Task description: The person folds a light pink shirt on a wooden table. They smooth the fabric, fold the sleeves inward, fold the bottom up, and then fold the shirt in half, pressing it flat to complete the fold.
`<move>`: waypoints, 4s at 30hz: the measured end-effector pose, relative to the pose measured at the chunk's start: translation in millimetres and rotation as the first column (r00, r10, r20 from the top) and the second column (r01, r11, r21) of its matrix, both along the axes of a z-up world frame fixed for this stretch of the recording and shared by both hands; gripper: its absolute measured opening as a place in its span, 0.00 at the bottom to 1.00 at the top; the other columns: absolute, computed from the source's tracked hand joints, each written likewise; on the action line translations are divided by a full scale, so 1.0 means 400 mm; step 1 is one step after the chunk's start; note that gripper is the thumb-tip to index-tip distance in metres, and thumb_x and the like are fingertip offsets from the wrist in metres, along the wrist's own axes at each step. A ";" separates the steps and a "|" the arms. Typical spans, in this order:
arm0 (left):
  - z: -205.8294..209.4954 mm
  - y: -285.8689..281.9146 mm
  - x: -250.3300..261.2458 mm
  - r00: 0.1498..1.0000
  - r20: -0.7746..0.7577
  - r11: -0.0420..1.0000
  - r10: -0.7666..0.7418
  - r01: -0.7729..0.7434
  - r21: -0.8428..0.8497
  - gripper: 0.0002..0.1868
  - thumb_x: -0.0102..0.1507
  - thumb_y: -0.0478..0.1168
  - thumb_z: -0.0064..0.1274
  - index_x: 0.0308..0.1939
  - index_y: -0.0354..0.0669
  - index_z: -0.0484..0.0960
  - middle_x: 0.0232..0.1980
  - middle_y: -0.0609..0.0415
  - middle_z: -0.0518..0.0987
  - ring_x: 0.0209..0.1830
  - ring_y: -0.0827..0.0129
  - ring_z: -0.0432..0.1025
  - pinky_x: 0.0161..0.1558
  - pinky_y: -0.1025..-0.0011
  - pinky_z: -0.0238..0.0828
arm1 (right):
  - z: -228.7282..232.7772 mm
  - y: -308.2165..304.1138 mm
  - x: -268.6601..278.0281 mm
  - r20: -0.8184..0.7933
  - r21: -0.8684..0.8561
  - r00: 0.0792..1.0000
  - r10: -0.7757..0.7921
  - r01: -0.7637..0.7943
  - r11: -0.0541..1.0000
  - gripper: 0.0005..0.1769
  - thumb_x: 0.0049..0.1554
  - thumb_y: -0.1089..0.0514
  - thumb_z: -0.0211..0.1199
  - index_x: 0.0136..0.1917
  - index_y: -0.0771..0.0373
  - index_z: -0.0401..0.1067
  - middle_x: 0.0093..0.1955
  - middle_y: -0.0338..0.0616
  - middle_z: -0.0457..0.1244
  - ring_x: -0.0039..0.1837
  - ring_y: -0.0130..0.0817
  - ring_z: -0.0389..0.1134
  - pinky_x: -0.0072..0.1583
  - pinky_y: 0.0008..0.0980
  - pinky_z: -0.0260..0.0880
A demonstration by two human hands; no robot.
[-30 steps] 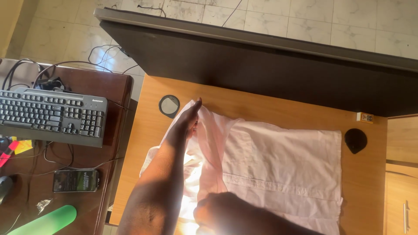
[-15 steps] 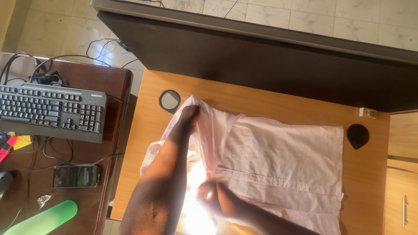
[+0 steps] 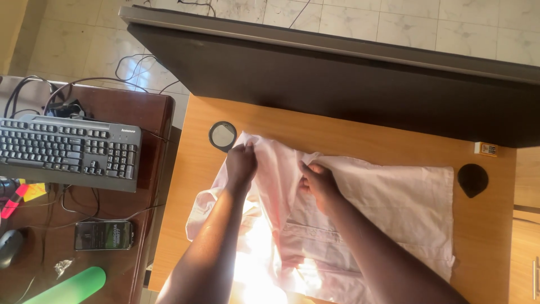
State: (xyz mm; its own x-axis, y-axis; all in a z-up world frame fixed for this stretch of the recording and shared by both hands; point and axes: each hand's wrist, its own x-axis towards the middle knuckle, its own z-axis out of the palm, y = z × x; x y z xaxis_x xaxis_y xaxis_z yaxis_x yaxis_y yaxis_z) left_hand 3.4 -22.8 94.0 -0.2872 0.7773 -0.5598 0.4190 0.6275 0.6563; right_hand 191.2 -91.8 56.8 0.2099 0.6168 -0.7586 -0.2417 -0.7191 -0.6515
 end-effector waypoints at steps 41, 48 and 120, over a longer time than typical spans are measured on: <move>-0.100 -0.063 -0.120 0.997 -0.002 0.997 0.071 -0.071 -0.002 0.17 0.63 0.54 0.57 0.45 0.47 0.86 0.27 0.55 0.84 0.34 0.62 0.82 0.42 0.67 0.79 | -0.004 -0.026 -0.039 0.212 0.064 0.973 -0.092 0.080 0.995 0.21 0.63 0.45 0.62 0.55 0.66 0.69 0.40 0.46 0.60 0.40 0.37 0.65 0.38 0.37 0.71; -0.063 -0.194 -0.139 0.996 -0.087 0.997 0.029 -0.023 0.079 0.18 0.63 0.51 0.61 0.50 0.44 0.87 0.45 0.48 0.86 0.52 0.48 0.80 0.56 0.54 0.74 | -0.087 -0.156 -0.054 0.628 0.028 0.765 0.140 -0.201 0.979 0.28 0.54 0.44 0.69 0.62 0.61 0.70 0.50 0.44 0.69 0.54 0.42 0.72 0.53 0.40 0.74; 0.249 -0.842 -0.190 0.858 0.464 0.971 0.223 -0.152 -0.186 0.27 0.63 0.52 0.57 0.57 0.34 0.77 0.52 0.38 0.77 0.42 0.42 0.80 0.36 0.46 0.84 | 0.343 -0.748 -0.280 0.390 0.032 0.882 0.266 -0.302 0.953 0.30 0.50 0.52 0.66 0.65 0.61 0.73 0.61 0.52 0.70 0.61 0.48 0.73 0.55 0.42 0.74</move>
